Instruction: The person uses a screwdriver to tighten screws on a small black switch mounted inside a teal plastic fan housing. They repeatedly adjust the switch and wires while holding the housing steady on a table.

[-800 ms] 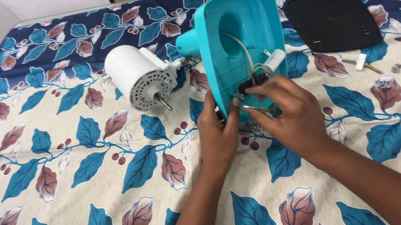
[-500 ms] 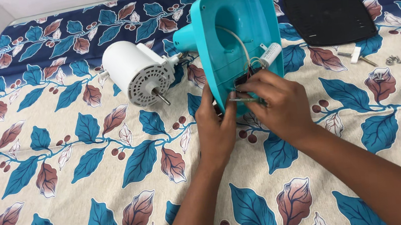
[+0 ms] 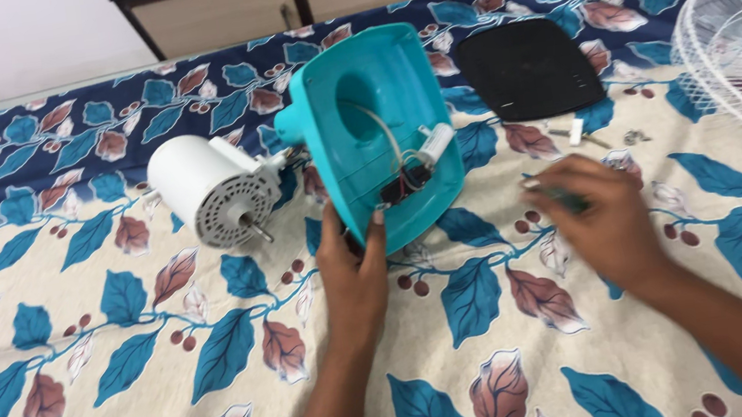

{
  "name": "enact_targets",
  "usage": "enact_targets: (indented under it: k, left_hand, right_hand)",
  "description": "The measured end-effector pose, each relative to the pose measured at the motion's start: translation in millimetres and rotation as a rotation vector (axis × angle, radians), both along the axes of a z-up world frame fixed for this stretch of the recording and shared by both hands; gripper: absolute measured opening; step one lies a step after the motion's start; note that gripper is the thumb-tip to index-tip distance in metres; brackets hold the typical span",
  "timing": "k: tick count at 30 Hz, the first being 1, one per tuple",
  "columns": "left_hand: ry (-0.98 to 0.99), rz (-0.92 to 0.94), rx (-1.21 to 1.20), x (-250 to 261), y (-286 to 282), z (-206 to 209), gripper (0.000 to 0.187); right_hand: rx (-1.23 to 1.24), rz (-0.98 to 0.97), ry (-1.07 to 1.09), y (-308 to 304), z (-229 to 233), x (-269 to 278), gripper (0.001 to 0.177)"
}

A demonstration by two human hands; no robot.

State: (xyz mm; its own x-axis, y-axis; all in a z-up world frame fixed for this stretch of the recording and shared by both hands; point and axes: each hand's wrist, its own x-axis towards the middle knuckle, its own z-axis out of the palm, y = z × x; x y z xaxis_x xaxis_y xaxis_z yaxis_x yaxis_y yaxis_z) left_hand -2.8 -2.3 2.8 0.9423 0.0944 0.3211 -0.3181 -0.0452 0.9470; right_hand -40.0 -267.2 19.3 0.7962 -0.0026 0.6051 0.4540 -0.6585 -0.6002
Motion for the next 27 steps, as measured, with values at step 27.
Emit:
enact_targets:
  k: [27]
  left_hand:
    - [0.075, -0.014, -0.048, 5, -4, -7, 0.038]
  right_hand:
    - [-0.239, -0.529, 0.379, -151, -27, 9, 0.022]
